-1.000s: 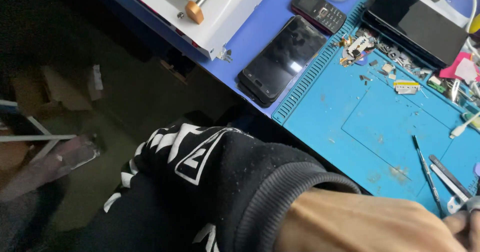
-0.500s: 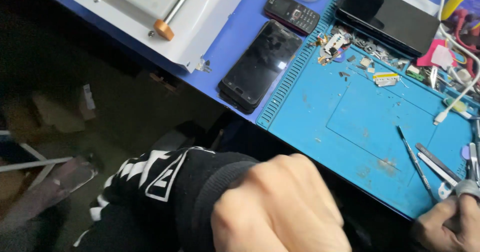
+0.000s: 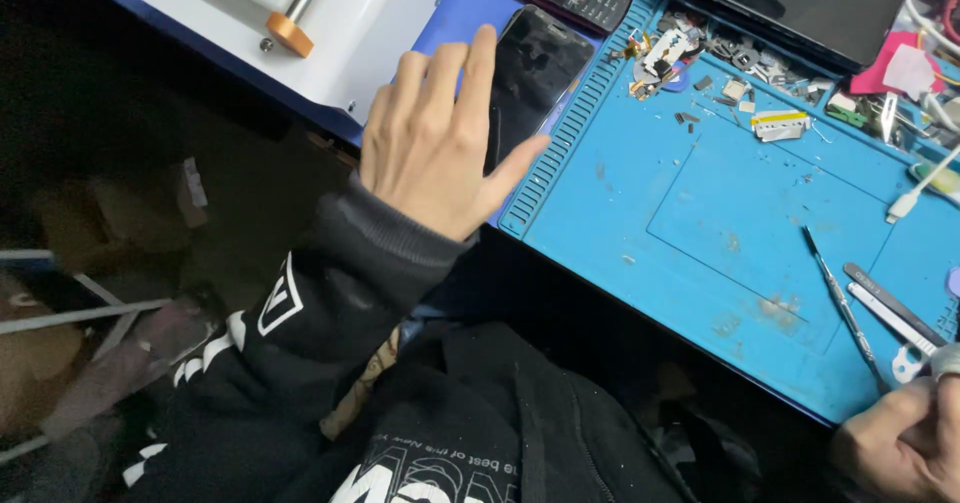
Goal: Cleaning and preparing a mobile phone screen and LCD module during a repair process.
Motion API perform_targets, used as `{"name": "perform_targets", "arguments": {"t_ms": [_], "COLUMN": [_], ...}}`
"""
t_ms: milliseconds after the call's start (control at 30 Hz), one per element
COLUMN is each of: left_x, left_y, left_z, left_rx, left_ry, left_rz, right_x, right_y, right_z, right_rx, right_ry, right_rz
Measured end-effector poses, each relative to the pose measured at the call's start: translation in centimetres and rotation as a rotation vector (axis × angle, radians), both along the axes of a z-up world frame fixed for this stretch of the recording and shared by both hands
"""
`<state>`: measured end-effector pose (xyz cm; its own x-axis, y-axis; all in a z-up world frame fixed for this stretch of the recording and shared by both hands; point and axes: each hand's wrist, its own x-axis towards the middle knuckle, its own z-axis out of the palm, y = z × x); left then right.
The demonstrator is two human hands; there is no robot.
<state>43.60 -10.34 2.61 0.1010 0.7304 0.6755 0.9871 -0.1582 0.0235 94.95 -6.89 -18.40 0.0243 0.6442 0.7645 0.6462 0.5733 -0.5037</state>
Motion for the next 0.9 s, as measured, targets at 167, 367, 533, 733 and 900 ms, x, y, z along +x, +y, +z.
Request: {"name": "perform_targets", "arguments": {"t_ms": [167, 367, 533, 733, 900], "left_x": [0.8, 0.6, 0.1, 0.2, -2.2], "left_y": [2.9, 4.0, 4.2, 3.1, 2.5], "left_z": [-1.9, -1.9, -1.1, 0.3, -0.6], "left_rx": [-0.277, -0.322, -0.387, -0.357, -0.295], "left_ry": [0.054, 0.043, -0.004, -0.003, 0.121], "left_rz": [0.218, 0.232, 0.198, 0.121, 0.048], "right_x": [-2.7, -2.6, -2.9, -5.0, -5.9], "right_y": [-1.6, -1.5, -1.7, -2.6, -2.7], "right_z": [3.2, 3.5, 4.3, 8.5, 10.0], "right_rx": [-0.076, -0.056, -0.020, -0.056, -0.009], "right_ry": [-0.023, -0.075, -0.143, -0.265, -0.264], "right_rz": [-0.141, -0.144, -0.089, -0.079, -0.151]}}
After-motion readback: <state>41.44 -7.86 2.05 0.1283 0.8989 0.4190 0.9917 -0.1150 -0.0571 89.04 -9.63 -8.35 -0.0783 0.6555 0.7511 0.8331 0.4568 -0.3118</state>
